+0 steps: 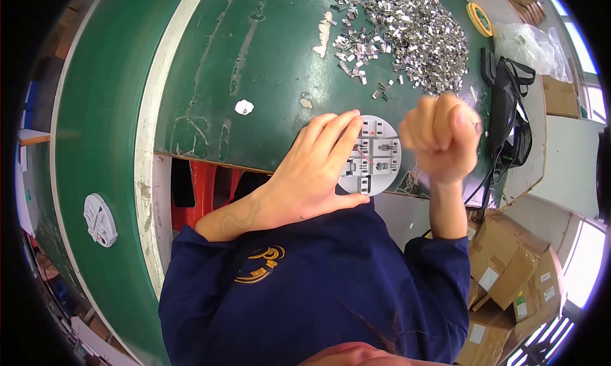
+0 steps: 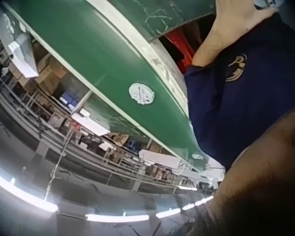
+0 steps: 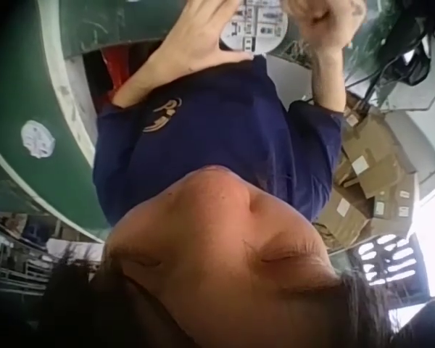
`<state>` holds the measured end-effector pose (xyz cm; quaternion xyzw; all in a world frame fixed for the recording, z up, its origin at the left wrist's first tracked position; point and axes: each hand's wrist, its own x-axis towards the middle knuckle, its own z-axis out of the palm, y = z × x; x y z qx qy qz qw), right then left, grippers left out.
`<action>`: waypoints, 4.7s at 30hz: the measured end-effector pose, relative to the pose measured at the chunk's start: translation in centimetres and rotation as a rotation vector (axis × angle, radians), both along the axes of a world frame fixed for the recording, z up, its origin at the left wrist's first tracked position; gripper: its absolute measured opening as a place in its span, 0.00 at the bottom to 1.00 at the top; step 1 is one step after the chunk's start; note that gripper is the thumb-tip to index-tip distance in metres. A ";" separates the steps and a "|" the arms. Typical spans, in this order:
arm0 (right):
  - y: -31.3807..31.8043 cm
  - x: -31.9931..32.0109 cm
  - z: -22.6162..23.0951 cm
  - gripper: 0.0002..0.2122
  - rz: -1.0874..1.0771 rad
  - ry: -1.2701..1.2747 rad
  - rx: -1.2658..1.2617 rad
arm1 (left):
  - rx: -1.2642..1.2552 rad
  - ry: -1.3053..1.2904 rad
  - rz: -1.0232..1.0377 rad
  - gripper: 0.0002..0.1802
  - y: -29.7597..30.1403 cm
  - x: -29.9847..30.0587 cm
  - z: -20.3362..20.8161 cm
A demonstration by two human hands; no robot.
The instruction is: Assembling small metal components into a circular plastic base at a factory workstation.
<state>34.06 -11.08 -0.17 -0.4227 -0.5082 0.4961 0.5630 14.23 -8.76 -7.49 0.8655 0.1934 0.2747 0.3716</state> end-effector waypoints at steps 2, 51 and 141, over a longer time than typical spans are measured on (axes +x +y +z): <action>0.6 0.9 0.3 0.20 -0.029 -0.074 0.005 | -0.004 -0.006 0.008 0.52 0.5 -0.1 0.2; -3.4 -0.6 -2.8 0.08 -0.206 -0.944 0.257 | -0.017 -0.308 0.246 0.09 1.5 1.8 -0.6; 0.2 -3.0 -2.3 0.22 -0.046 0.037 0.198 | 0.051 0.030 -0.014 0.56 3.5 0.5 -0.3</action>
